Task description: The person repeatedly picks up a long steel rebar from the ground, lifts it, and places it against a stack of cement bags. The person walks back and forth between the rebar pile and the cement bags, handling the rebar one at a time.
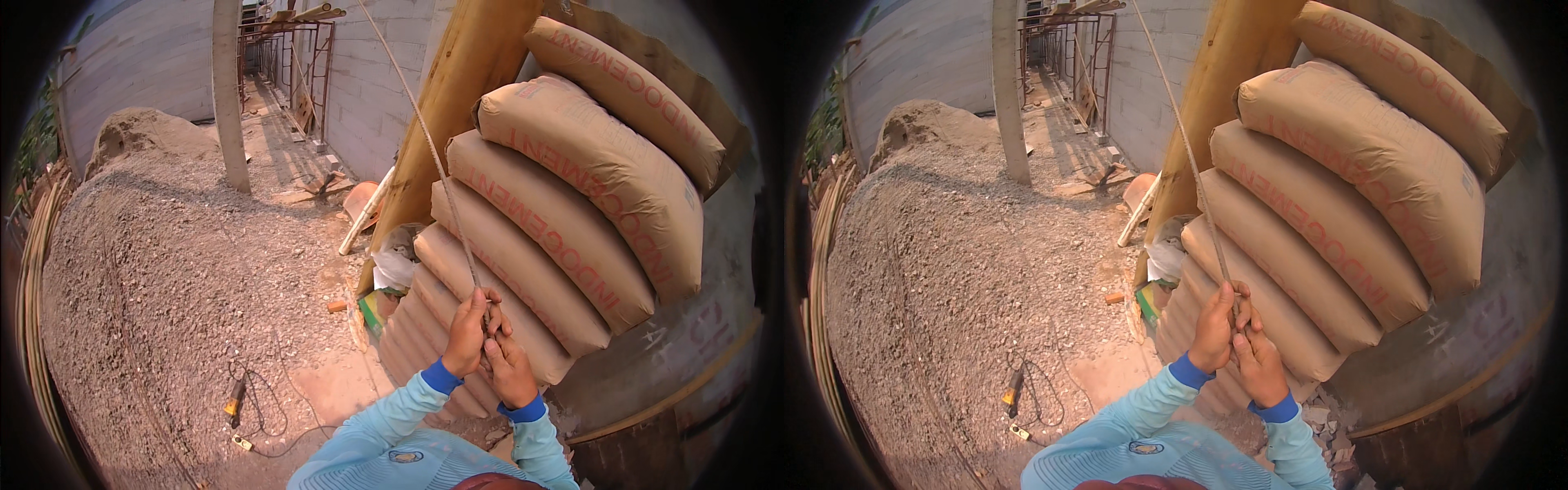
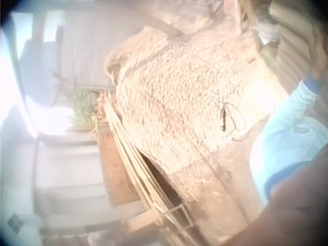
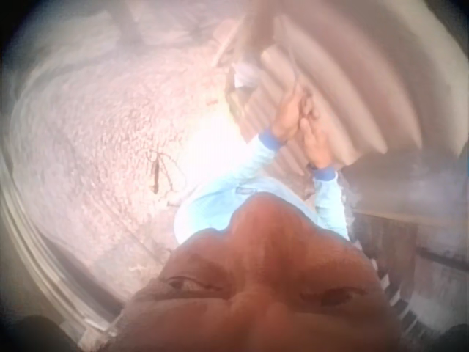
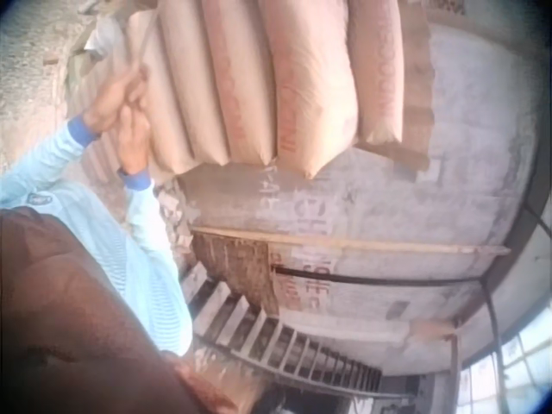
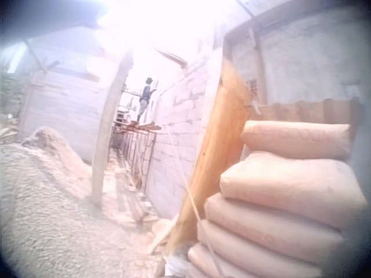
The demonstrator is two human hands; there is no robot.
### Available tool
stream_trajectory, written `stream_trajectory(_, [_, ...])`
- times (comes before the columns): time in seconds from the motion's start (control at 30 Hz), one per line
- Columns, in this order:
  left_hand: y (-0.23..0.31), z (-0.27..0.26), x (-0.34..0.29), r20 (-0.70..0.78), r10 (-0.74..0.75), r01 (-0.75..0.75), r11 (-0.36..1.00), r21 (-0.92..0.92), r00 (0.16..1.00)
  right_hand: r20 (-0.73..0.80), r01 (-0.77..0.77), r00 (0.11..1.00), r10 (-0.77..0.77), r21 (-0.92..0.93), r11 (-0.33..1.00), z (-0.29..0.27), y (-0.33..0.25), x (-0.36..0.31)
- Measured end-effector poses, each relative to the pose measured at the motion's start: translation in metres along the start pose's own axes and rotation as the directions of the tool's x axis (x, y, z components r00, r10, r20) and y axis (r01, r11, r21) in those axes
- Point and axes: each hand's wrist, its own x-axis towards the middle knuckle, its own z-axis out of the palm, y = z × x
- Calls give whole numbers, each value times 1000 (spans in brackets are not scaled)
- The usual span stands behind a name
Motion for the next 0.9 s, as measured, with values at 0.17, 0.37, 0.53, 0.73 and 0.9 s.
stream_trajectory(0.17, [-4,-7,3,-18,3,-3,1000,-12,1000,-26,55,998,-57,-59,997,4,8,6])
stream_trajectory(0.37, [-3,-12,9,10,-7,7,1000,-17,1000,-45,69,996,-71,-42,997,4,13,12])
stream_trajectory(0.53, [9,-18,21,15,34,-34,999,-34,999,-41,41,998,-53,-253,967,10,-2,35])
stream_trajectory(0.73, [29,-17,30,25,137,-136,991,-14,990,63,-67,996,59,130,989,25,-64,103])
stream_trajectory(0.9, [56,-16,26,203,107,-105,994,-20,973,131,-103,988,83,156,982,43,-131,178])
